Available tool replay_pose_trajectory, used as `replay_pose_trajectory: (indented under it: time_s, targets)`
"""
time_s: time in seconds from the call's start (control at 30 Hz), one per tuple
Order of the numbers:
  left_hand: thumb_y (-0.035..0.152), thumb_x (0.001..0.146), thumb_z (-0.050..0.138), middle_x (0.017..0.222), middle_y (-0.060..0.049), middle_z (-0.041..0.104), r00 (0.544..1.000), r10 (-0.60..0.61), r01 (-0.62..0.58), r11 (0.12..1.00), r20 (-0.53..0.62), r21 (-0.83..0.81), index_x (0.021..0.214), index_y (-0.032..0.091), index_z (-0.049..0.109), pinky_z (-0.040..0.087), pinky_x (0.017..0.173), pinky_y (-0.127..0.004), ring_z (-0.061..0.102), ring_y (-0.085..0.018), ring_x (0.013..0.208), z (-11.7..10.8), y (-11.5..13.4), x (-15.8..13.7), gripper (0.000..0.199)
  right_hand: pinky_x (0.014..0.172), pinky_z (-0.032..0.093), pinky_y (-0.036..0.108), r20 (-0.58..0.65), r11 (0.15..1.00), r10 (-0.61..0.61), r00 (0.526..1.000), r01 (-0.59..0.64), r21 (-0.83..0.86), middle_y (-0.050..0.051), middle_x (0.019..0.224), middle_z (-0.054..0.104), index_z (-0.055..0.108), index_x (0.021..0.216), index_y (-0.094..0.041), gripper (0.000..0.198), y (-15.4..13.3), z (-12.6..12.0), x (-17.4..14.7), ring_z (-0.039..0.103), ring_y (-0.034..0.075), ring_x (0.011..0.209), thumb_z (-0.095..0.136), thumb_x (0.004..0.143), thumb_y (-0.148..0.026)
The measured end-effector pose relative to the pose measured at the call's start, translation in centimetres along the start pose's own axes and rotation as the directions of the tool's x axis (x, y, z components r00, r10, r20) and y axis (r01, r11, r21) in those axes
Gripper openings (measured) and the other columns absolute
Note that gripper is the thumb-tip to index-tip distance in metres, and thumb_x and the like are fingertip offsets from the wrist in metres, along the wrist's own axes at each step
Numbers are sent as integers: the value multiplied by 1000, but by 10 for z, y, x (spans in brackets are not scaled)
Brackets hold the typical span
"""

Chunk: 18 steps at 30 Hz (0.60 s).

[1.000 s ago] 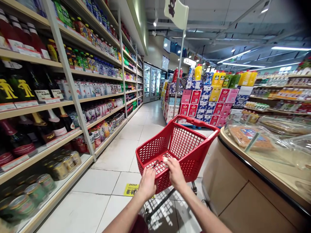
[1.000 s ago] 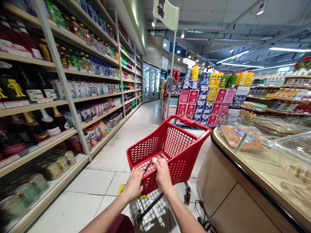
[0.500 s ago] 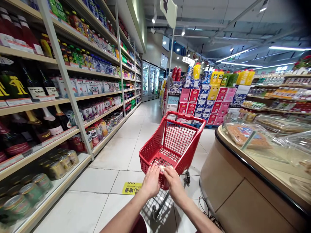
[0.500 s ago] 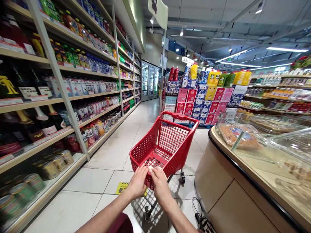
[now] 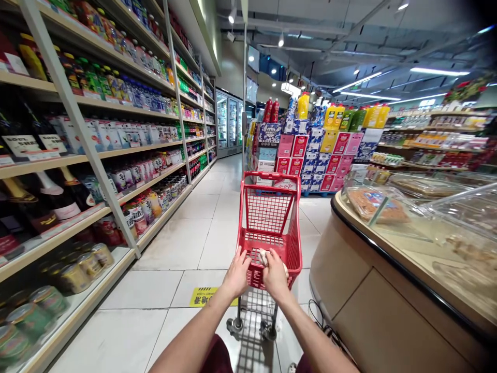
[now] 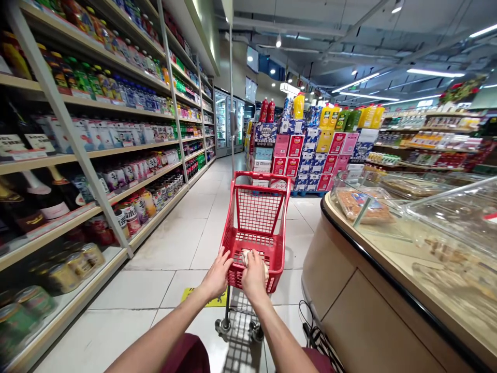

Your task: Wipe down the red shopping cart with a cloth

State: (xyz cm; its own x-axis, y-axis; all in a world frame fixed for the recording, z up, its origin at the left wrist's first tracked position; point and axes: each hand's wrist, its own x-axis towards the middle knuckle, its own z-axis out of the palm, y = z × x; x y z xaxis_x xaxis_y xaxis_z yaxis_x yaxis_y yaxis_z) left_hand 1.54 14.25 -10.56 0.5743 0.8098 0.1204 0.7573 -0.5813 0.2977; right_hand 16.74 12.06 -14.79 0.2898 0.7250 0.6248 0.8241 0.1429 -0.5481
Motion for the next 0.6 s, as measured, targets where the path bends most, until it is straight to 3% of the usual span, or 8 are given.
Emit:
replay_pose_trajectory:
  time_s: [0.1, 0.2, 0.27, 0.33, 0.5, 0.6]
  targets:
    - [5, 66, 43, 142, -12, 22, 999, 33, -33, 999, -19, -19, 113, 13, 46, 16, 107, -42, 3, -21, 133, 3, 1, 1, 47, 94, 34, 45, 140, 991, -92, 986, 104, -86, 12, 120, 51, 53, 115, -15, 54, 15, -15, -1, 43, 26, 114, 40, 63, -8]
    - [4, 67, 42, 145, -11, 13, 991, -73, 69, 997, -108, -34, 115, 15, 44, 14, 107, -45, 0, -22, 133, 5, -5, -3, 49, 95, 29, 47, 316, 962, -152, 936, 214, -170, 8, 115, 56, 54, 113, -23, 52, 47, -49, -3, 46, 25, 110, 39, 67, -7]
    - [3, 66, 43, 145, -11, 14, 983, -133, 128, 991, -127, -42, 116, 16, 42, 16, 107, -46, 1, -23, 133, 7, -9, -5, 52, 94, 29, 46, 308, 953, -129, 943, 203, -223, 9, 112, 58, 54, 114, -23, 50, 57, -60, -5, 48, 24, 107, 37, 70, -6]
    - [3, 65, 44, 144, -12, 17, 987, -122, 118, 992, -108, -35, 116, 16, 43, 17, 106, -46, 4, -24, 133, 10, -10, -6, 54, 91, 32, 42, 249, 955, -104, 963, 167, -245, 11, 108, 59, 53, 115, -20, 48, 46, -50, -8, 50, 23, 103, 35, 73, -6]
    - [2, 62, 42, 144, -12, 16, 992, -94, 96, 995, -84, 29, 128, 15, 30, 16, 107, -45, 2, -23, 133, 13, -10, -9, 69, 86, 35, 38, 214, 964, -172, 962, 208, -163, 12, 110, 57, 49, 119, -18, 43, -28, 11, -11, 51, 23, 99, 38, 78, -13]
    - [1, 62, 39, 145, -11, 16, 993, -97, 102, 991, -70, 81, 134, 13, 20, 13, 108, -44, 2, -20, 133, 9, -13, -12, 75, 83, 37, 37, 224, 943, -243, 944, 284, -171, 11, 112, 56, 50, 117, -20, 38, -29, 10, -11, 50, 23, 99, 39, 81, -19]
